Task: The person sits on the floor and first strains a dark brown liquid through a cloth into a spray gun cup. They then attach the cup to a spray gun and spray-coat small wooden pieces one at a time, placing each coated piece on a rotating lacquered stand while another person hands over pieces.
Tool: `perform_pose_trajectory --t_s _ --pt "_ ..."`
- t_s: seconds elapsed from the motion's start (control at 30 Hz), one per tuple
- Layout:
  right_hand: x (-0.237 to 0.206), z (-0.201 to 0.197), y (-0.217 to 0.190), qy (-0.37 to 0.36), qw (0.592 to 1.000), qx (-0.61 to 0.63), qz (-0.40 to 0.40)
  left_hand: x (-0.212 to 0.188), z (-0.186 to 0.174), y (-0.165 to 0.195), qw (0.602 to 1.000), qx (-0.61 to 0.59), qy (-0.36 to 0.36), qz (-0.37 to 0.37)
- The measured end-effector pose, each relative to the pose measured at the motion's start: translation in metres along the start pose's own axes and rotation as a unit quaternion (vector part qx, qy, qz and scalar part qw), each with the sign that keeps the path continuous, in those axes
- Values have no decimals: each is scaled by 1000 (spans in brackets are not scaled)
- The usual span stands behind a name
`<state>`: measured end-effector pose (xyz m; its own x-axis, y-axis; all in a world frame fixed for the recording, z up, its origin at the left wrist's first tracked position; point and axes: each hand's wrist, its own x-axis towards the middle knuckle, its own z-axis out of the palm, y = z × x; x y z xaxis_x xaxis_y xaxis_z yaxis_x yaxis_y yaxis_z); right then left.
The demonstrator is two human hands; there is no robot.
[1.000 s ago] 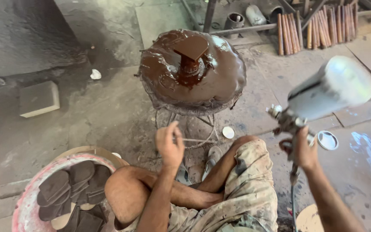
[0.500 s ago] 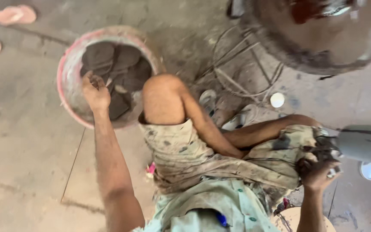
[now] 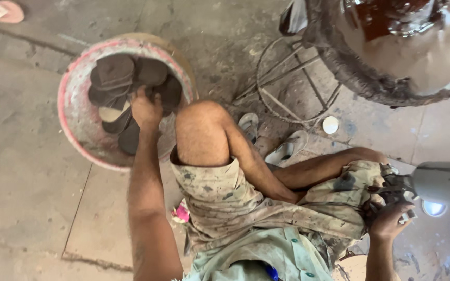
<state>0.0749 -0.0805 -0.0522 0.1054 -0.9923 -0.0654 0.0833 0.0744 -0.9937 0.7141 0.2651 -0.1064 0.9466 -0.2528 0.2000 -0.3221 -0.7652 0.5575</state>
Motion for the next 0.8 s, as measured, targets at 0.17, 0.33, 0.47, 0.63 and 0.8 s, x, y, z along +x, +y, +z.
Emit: perform_pose_trajectory --t_s 0.17,0.33,0.47,0.63,0.8 --pt "-11 12 -6 45 969 -219 -106 47 8 35 972 205 -58 96" --pt "-10 22 -10 20 991 -109 -72 52 8 27 958 243 -60 142" --pt "-4 20 -9 49 996 -78 21 33 -4 7 982 125 42 138" --pt "1 14 -6 -64 997 -38 -37 33 -37 -22 963 190 152 118" --pt "-2 10 -3 -22 996 -83 13 56 -56 -32 965 208 82 138"
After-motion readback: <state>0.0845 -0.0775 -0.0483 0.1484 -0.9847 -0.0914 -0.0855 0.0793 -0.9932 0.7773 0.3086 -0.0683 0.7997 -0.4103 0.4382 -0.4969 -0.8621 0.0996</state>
